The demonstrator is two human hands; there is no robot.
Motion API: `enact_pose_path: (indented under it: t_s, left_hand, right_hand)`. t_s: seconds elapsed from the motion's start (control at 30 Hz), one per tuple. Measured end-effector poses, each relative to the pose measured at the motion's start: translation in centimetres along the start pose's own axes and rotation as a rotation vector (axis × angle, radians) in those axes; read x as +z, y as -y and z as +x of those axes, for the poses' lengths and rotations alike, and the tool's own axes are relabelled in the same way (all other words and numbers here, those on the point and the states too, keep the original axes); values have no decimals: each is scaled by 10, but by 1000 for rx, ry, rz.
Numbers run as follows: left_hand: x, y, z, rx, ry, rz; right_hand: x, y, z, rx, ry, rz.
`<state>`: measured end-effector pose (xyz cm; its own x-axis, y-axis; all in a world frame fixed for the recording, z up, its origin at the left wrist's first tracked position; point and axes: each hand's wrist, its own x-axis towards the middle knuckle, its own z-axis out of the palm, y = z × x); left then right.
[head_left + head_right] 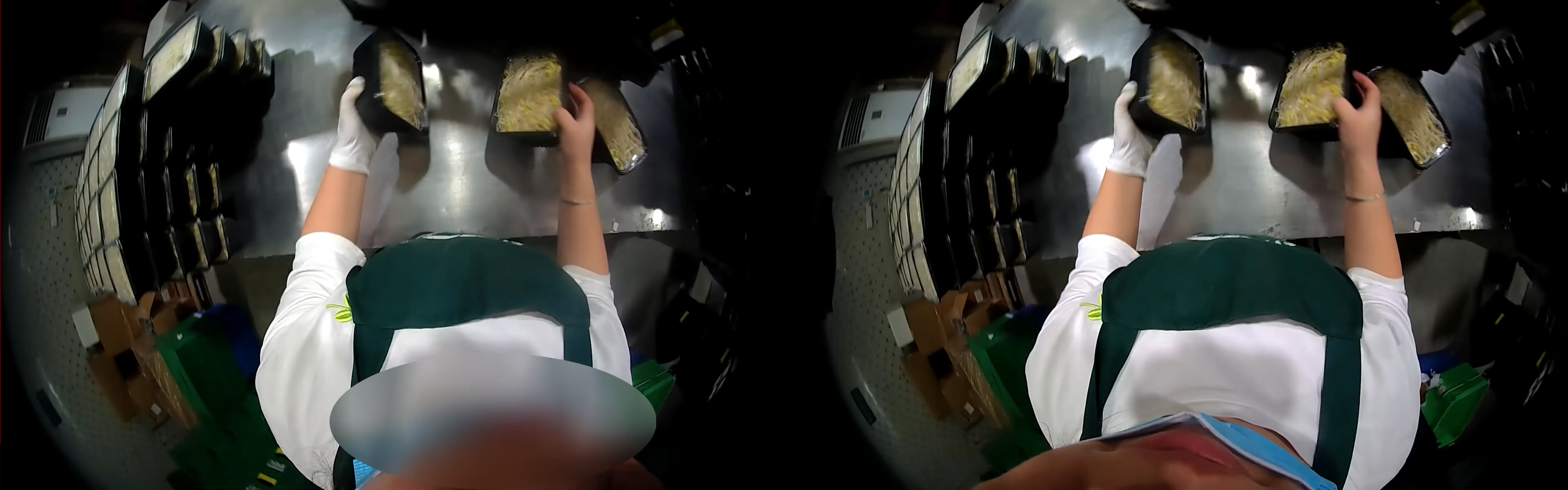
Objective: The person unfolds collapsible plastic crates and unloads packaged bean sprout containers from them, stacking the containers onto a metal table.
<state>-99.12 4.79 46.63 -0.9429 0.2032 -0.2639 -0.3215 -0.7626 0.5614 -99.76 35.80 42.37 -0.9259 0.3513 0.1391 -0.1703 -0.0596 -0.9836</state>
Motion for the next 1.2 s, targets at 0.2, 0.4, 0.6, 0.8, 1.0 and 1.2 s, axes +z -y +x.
enact_pose_path:
  t_s: [0.2,0.4,0.6,0.8,1.0,1.2]
  left_hand:
    - [-79,21,-127,-194,-551,732]
    - [-75,11,-152,-174,-377,415]
    - [-64,-4,-167,-228,-239,720]
    - [-48,-9,-152,66,-379,522]
    - [-46,-3,-150,187,-412,447]
    - [-102,-16,-169,-151,-54,411]
  right_hand:
    - [-35,-22,-39,520,-26,-50]
    - [-13,-25,-56,551,144,94]
    - [88,40,-90,365,582,131]
    - [50,65,-51,-488,176,-686]
    - [-216,-31,23,578,-299,-301]
    - [-189,19,-17,435,11,383]
